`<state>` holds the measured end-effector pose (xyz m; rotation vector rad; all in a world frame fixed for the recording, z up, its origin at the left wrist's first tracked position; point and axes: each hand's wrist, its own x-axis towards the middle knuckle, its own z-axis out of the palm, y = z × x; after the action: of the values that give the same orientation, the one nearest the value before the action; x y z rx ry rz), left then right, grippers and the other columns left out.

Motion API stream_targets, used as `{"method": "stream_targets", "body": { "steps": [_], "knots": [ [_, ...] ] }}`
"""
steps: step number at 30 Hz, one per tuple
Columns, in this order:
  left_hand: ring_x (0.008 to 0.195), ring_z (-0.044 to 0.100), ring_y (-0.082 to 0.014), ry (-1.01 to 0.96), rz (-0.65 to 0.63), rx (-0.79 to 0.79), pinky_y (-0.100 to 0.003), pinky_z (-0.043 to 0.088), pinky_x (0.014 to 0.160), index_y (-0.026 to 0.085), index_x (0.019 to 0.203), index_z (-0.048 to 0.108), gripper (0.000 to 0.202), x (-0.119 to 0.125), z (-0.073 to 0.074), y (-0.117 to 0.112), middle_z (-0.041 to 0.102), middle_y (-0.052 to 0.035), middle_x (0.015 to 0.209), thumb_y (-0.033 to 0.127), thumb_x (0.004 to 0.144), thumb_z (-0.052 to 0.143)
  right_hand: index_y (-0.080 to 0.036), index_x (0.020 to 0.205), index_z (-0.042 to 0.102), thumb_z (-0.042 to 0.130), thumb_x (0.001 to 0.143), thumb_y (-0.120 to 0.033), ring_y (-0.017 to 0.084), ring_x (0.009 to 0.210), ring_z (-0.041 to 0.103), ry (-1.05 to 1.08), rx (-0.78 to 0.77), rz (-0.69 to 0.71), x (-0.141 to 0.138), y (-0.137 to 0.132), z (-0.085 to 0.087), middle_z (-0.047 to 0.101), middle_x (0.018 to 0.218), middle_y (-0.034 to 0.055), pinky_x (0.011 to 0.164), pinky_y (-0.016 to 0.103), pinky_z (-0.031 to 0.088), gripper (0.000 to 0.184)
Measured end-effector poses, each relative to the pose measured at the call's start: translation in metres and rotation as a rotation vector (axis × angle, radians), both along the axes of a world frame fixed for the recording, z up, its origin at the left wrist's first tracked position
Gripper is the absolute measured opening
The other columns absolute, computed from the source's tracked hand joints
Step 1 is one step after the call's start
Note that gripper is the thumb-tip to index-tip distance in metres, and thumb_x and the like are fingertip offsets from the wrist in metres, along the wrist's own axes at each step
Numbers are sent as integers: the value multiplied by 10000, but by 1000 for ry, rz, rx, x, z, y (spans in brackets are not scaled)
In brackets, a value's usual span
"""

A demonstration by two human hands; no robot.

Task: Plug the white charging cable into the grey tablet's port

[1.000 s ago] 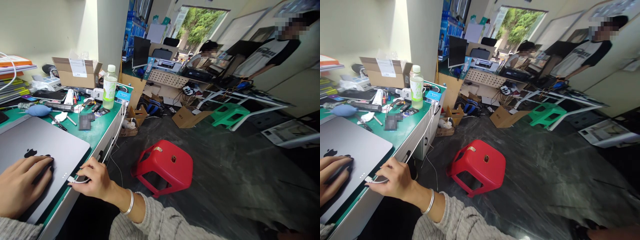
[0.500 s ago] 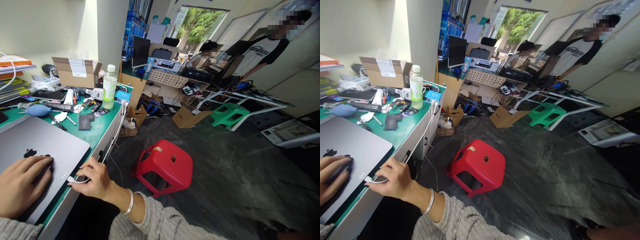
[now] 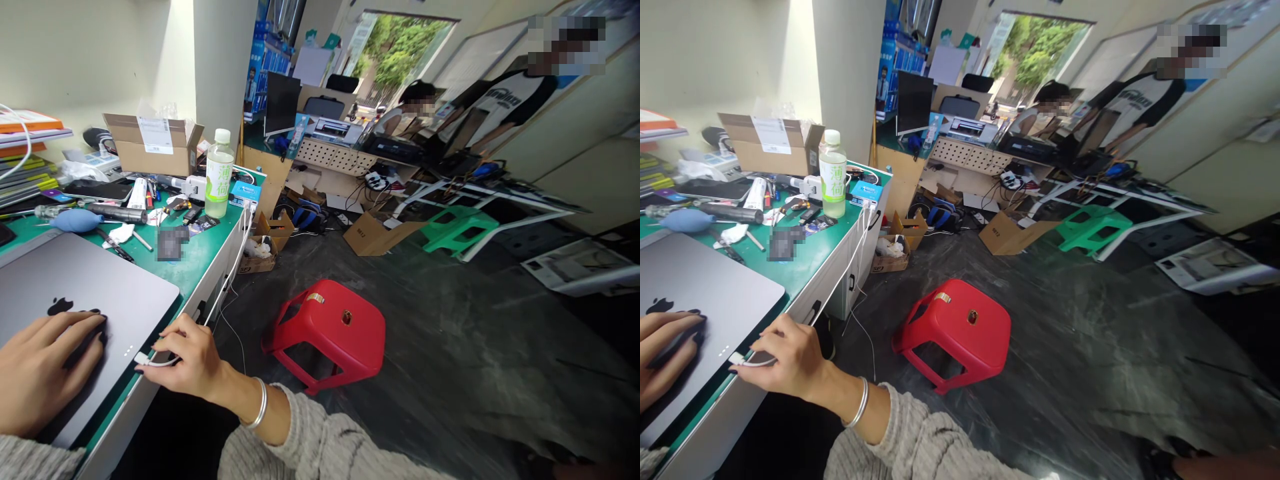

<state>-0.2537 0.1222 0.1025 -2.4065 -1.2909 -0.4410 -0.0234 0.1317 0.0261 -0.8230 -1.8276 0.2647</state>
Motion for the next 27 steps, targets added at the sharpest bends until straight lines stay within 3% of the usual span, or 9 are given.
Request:
{"method": "stream_targets", "body": {
  "steps": [16,27],
  "knots": [
    [856,572,-249,10,-30,3,-391,427,784,191,1124,573,349,-2,-1,3,593,-90,1071,399,863,471,-182,738,667,672,716,-540,80,675,605,33,20,-8,0,0,3,605,773,32,568,172,513,358],
    [913,557,-261,-27,41,-48,-419,427,826,197,1152,532,348,4,1,-2,567,-92,1113,397,887,427,-169,706,658,689,718,-491,63,649,606,130,113,-22,0,1,7,602,752,21,542,151,499,324]
  ]
}}
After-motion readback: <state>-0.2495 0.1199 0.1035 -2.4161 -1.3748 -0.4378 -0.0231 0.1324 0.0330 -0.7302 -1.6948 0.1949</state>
